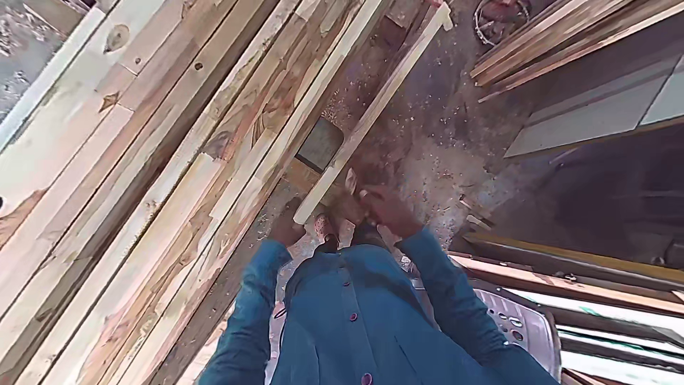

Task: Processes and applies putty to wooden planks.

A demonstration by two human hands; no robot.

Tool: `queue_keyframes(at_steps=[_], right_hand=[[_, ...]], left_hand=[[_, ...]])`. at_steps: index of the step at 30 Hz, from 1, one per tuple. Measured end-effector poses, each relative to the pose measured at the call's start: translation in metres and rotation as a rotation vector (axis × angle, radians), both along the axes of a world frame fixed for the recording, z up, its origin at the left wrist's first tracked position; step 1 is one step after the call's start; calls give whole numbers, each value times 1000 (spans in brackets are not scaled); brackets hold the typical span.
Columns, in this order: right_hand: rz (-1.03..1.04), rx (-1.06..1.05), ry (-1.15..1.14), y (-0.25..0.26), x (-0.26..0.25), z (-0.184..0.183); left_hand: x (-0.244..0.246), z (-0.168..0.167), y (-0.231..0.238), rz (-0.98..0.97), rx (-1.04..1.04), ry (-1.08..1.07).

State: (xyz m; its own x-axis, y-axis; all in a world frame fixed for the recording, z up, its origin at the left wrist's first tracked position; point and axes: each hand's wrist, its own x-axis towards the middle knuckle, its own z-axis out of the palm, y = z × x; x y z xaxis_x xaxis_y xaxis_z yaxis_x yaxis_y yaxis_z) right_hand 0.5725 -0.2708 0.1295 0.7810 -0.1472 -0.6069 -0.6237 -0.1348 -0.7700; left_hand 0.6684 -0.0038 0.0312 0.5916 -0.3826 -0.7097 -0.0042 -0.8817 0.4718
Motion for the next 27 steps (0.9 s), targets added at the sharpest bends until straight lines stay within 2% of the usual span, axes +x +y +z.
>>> queue_keyframes(at_steps=[2, 4, 8, 11, 14, 17, 18, 20, 23, 25, 27], right_hand=[[-185, 209, -20, -29, 11, 3], [-210, 167, -85, -48, 28, -7], [100, -516, -189, -63, 72, -40], [214, -689, -212, -43, 83, -42], [256, -741, -272, -5, 70, -54], [216, -830, -240, 38, 30, -90], [206, -835, -198, 49, 16, -90], [244, -799, -38, 57, 4, -62], [119, -786, -54, 42, 23, -35], [74, -816, -46, 28, 53, -37], [121, -817, 12, 34, 63, -45]], left_hand=[[12, -8, 2, -39, -32, 43], [14, -9, 0, -50, -28, 43], [12, -9, -2, -32, -33, 49], [12, -2, -4, -10, -27, 56], [8, 3, -8, 12, 17, 61], [1, -6, -7, 17, 59, 56], [2, -5, -7, 24, 70, 64], [3, 1, -14, 49, 103, 64], [-10, 8, -21, 84, 156, 37], [-16, 9, -26, 101, 181, 10], [-20, 7, -25, 109, 198, -1]])
